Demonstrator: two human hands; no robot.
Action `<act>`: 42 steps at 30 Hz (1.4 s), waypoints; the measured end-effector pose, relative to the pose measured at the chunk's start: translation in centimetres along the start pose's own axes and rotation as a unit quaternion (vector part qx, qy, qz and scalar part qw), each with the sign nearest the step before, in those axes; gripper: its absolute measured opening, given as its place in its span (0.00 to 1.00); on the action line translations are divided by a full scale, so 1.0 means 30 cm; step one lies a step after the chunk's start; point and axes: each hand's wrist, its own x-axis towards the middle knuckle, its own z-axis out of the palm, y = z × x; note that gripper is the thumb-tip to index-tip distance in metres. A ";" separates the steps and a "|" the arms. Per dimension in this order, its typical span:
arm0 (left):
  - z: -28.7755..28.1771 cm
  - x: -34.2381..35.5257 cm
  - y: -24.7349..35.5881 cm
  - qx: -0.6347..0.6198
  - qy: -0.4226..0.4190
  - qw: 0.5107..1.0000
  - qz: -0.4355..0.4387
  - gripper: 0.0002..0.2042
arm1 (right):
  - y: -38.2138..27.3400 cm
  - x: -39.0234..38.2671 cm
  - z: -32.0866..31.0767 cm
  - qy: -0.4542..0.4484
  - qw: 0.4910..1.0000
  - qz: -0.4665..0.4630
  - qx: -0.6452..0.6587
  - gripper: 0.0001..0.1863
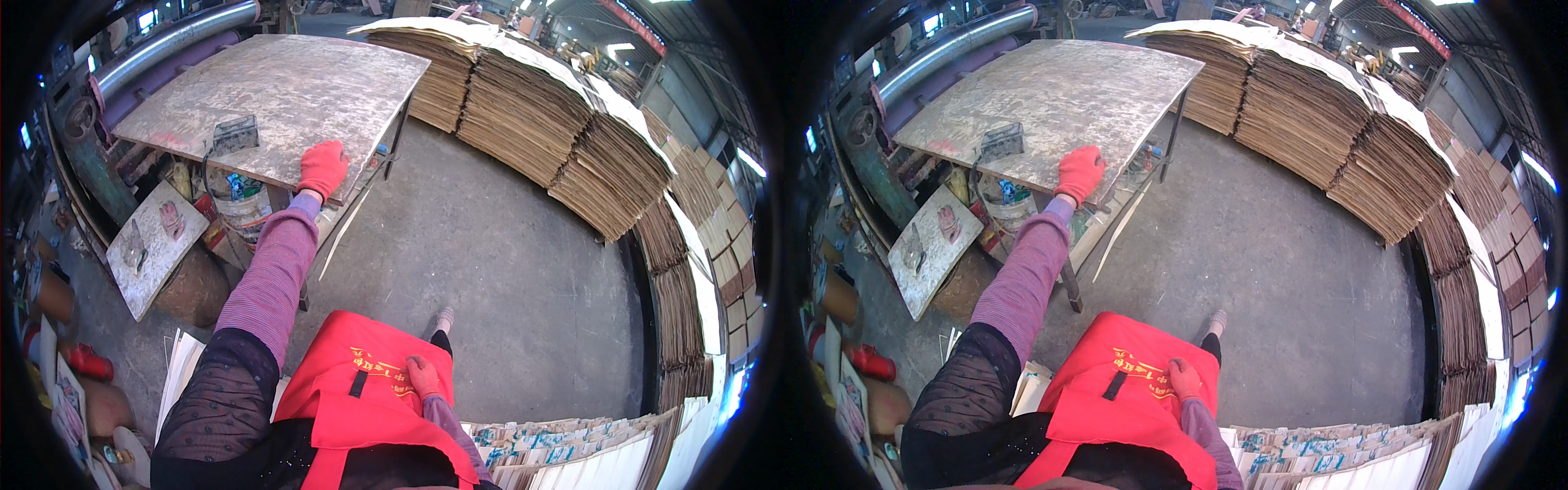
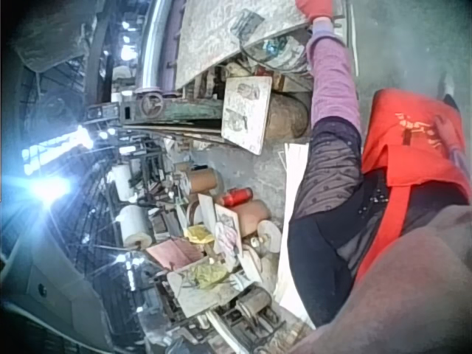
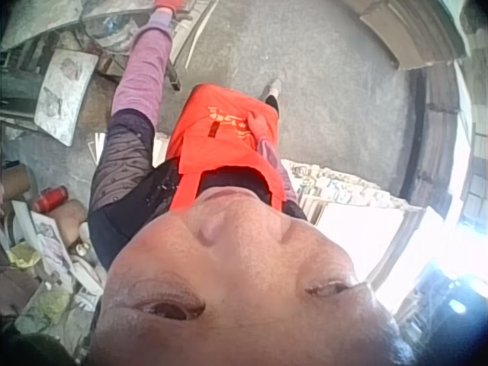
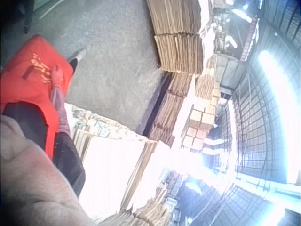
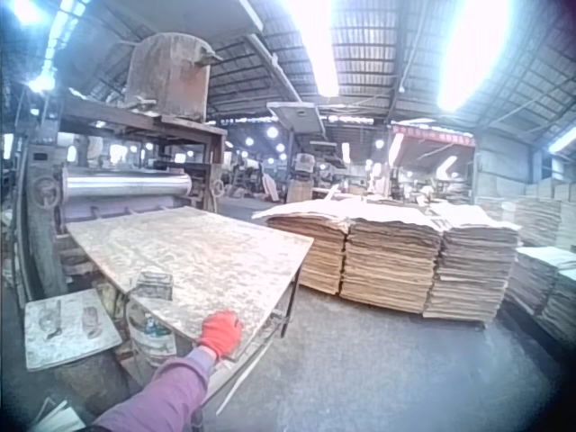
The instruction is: Processing or sorting wood veneer sheets at an industrial gluing or pressing station.
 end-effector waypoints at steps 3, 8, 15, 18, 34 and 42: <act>0.009 0.000 -0.007 -0.003 0.012 1.000 0.001 0.08 | -0.008 -0.003 -0.002 -0.003 1.000 0.006 -0.001 0.16; 0.015 -0.001 -0.011 -0.021 0.018 1.000 0.009 0.07 | -0.018 -0.007 -0.005 0.001 1.000 0.000 -0.016 0.16; 0.003 0.002 0.001 -0.003 0.002 1.000 0.005 0.07 | -0.018 -0.007 -0.003 0.000 1.000 -0.004 -0.010 0.16; -0.001 0.001 0.001 0.003 -0.002 1.000 0.005 0.07 | -0.030 -0.013 -0.003 -0.007 1.000 0.016 0.026 0.16; -0.021 -0.005 0.003 -0.059 0.018 0.998 -0.004 0.06 | -0.027 -0.015 -0.006 -0.008 0.999 -0.009 0.031 0.15; -0.022 -0.006 0.024 -0.020 -0.001 1.000 -0.004 0.11 | -0.021 -0.011 -0.011 -0.015 0.999 0.021 0.026 0.15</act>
